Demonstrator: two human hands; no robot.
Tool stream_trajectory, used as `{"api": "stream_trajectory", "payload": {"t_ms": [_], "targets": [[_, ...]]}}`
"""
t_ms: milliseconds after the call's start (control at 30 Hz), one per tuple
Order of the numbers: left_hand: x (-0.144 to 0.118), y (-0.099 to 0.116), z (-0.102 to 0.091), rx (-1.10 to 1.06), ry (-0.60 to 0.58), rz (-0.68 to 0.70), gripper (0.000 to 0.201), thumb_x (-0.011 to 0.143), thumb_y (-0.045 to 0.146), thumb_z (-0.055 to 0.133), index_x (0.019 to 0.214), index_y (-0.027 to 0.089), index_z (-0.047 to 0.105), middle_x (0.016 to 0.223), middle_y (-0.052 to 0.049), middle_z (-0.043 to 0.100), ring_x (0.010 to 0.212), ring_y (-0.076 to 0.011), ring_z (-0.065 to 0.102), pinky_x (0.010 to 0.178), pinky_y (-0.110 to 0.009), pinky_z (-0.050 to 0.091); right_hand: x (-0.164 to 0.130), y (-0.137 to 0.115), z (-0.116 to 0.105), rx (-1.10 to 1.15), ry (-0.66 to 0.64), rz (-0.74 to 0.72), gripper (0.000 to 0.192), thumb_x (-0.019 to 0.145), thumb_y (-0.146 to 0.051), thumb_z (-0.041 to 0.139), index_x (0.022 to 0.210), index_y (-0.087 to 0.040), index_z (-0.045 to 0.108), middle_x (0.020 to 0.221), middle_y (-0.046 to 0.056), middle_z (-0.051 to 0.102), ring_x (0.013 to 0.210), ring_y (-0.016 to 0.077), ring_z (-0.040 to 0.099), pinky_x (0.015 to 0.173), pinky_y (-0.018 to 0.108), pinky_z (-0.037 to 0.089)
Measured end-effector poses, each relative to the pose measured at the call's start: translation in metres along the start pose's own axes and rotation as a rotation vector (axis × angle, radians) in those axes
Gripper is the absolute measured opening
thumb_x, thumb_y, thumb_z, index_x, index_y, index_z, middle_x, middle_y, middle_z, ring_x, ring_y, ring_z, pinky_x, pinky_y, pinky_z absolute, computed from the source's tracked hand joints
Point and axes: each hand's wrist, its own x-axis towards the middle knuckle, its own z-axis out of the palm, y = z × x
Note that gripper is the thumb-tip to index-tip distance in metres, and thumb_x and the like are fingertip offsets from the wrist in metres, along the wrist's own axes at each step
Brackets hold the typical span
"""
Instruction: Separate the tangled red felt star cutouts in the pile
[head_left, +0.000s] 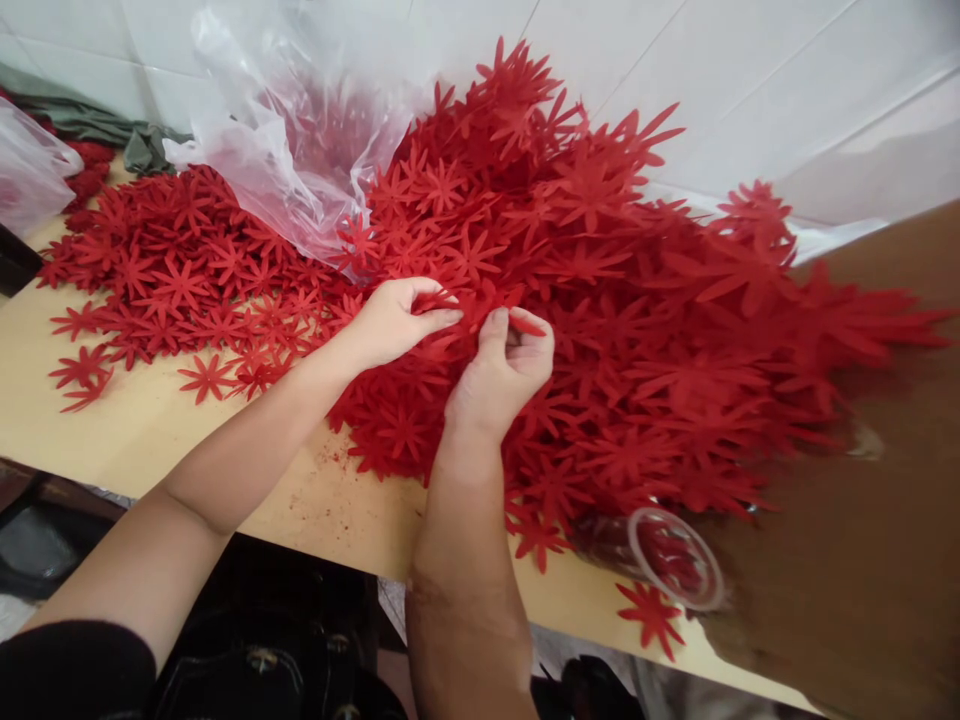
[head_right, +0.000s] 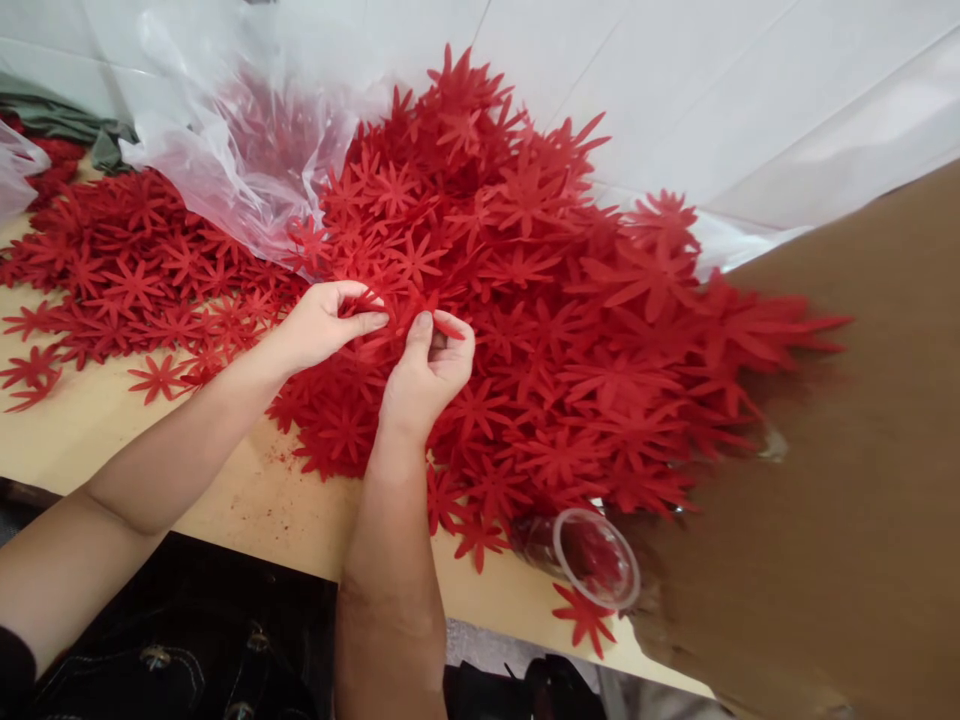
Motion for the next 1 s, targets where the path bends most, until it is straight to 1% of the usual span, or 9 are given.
{"api": "stream_trajectory", "payload": {"t_ms": [167,267,367,433,533,633,800,900,1000], "targets": [[0.003,-0.01,0.0,0.074,0.104,-0.042,0.007,0.077,0.019,0.056,0.074,0.014,0.052,0.063,0.004,0.053,0.058,-0.0059,0.048,0.068,-0.025,0.042,0.001,0.002,-0.004,-0.032,0.022,-0.022,0.021,0.076,-0.035,0.057,0.091,-0.022,0.05,0.089,0.002,0.056,0.079,0.0123,0.06,0.083,0.04,0.052],[0.005,-0.013,0.001,0.036,0.138,-0.046,0.009,0.08,0.021,0.053,0.075,0.016,0.049,0.061,0.005,0.051,0.053,-0.0059,0.045,0.063,-0.025,0.041,0.0,-0.002,-0.005,-0.083,-0.056,-0.067,0.03,0.078,-0.037,0.056,0.104,-0.023,0.052,0.107,0.005,0.056,0.098,0.016,0.059,0.091,0.044,0.049],[0.005,-0.01,0.002,-0.04,0.114,-0.042,0.009,0.08,0.017,0.053,0.073,0.016,0.048,0.061,0.005,0.049,0.053,-0.0052,0.044,0.061,-0.024,0.041,-0.004,-0.011,-0.004,-0.136,-0.176,-0.12,0.034,0.078,-0.038,0.055,0.109,-0.023,0.055,0.121,0.007,0.052,0.12,0.0186,0.049,0.102,0.045,0.041],[0.004,-0.006,0.002,-0.101,0.093,-0.052,0.01,0.079,0.012,0.053,0.072,0.016,0.047,0.062,0.005,0.048,0.054,-0.0043,0.044,0.061,-0.022,0.041,-0.006,-0.014,-0.002,-0.158,-0.264,-0.119,0.034,0.077,-0.037,0.057,0.108,-0.022,0.057,0.121,0.006,0.054,0.121,0.0186,0.049,0.102,0.045,0.04],[0.002,-0.001,0.002,-0.187,0.074,-0.069,0.009,0.08,0.012,0.053,0.074,0.015,0.048,0.062,0.005,0.048,0.056,-0.0035,0.046,0.064,-0.021,0.043,-0.008,-0.015,-0.001,-0.147,-0.354,-0.058,0.026,0.077,-0.032,0.058,0.099,-0.019,0.06,0.103,0.005,0.062,0.099,0.0152,0.06,0.094,0.04,0.047],[0.0,0.002,0.002,-0.222,0.055,-0.077,0.006,0.081,0.018,0.054,0.077,0.015,0.051,0.063,0.005,0.051,0.06,-0.0049,0.05,0.069,-0.023,0.044,-0.007,-0.014,-0.001,-0.123,-0.312,-0.01,0.016,0.077,-0.031,0.058,0.084,-0.017,0.06,0.08,0.001,0.063,0.073,0.0109,0.06,0.08,0.033,0.051],[-0.004,0.006,-0.002,-0.264,0.02,-0.026,0.011,0.076,0.013,0.059,0.087,0.014,0.056,0.092,-0.002,0.063,0.076,-0.0072,0.058,0.074,-0.025,0.047,-0.004,-0.012,-0.002,-0.149,-0.09,-0.048,0.016,0.079,-0.035,0.055,0.078,-0.019,0.055,0.073,-0.001,0.057,0.068,0.0095,0.055,0.078,0.032,0.05],[-0.004,0.004,-0.004,-0.247,0.032,-0.021,0.016,0.078,0.013,0.058,0.094,0.015,0.057,0.101,-0.004,0.064,0.079,-0.0077,0.06,0.076,-0.025,0.048,-0.004,-0.013,-0.002,-0.19,-0.064,-0.067,0.022,0.081,-0.04,0.05,0.082,-0.019,0.058,0.079,0.001,0.058,0.076,0.0119,0.058,0.085,0.037,0.048],[-0.001,0.002,-0.005,-0.223,0.064,-0.031,0.017,0.081,0.016,0.053,0.098,0.015,0.057,0.099,-0.004,0.065,0.08,-0.0091,0.061,0.078,-0.027,0.048,-0.006,-0.017,-0.002,-0.267,-0.129,-0.176,0.028,0.081,-0.043,0.051,0.095,-0.021,0.062,0.102,0.005,0.059,0.104,0.0174,0.055,0.1,0.045,0.039]]}}
